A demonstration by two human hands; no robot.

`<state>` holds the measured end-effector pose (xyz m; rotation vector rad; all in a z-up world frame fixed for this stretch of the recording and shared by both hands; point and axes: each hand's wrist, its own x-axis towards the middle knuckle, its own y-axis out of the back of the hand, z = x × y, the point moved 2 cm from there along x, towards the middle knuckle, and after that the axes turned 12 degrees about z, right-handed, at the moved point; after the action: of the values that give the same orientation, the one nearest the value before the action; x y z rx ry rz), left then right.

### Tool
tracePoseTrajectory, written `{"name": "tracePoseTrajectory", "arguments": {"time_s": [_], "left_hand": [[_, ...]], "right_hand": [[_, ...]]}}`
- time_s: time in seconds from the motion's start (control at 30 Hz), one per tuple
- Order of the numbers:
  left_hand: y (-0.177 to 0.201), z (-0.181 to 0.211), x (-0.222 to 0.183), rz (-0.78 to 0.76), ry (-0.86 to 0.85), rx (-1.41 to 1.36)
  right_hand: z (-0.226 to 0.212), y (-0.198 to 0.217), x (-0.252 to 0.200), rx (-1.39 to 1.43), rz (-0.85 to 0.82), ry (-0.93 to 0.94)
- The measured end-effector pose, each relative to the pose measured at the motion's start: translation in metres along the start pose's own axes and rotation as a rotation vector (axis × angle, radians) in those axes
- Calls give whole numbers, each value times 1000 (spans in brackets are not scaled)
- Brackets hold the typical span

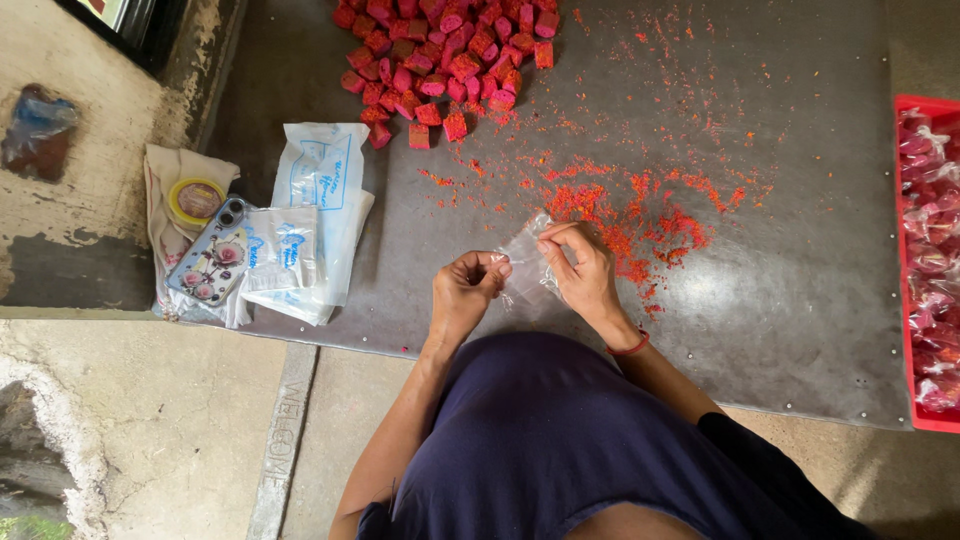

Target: The person places small red cubes into clear plastic bags by hand and places the filled bags into a red bin.

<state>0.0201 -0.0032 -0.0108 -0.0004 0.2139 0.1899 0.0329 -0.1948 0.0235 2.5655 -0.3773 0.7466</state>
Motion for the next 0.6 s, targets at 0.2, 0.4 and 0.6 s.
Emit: {"name": "tracePoseTrajectory", "arguments": {"time_s": [0.2,0.4,0.6], "left_hand": [[-2,-14,0,-78,9,-86],[0,4,-3,-183,-84,-278],[5,5,-5,-467,-134,-634]], "right_hand": [[12,-1,-5,11,2,-49],[10,-2,3,605,-156,-422],[-25,2,25,1229,-309,-614]]}}
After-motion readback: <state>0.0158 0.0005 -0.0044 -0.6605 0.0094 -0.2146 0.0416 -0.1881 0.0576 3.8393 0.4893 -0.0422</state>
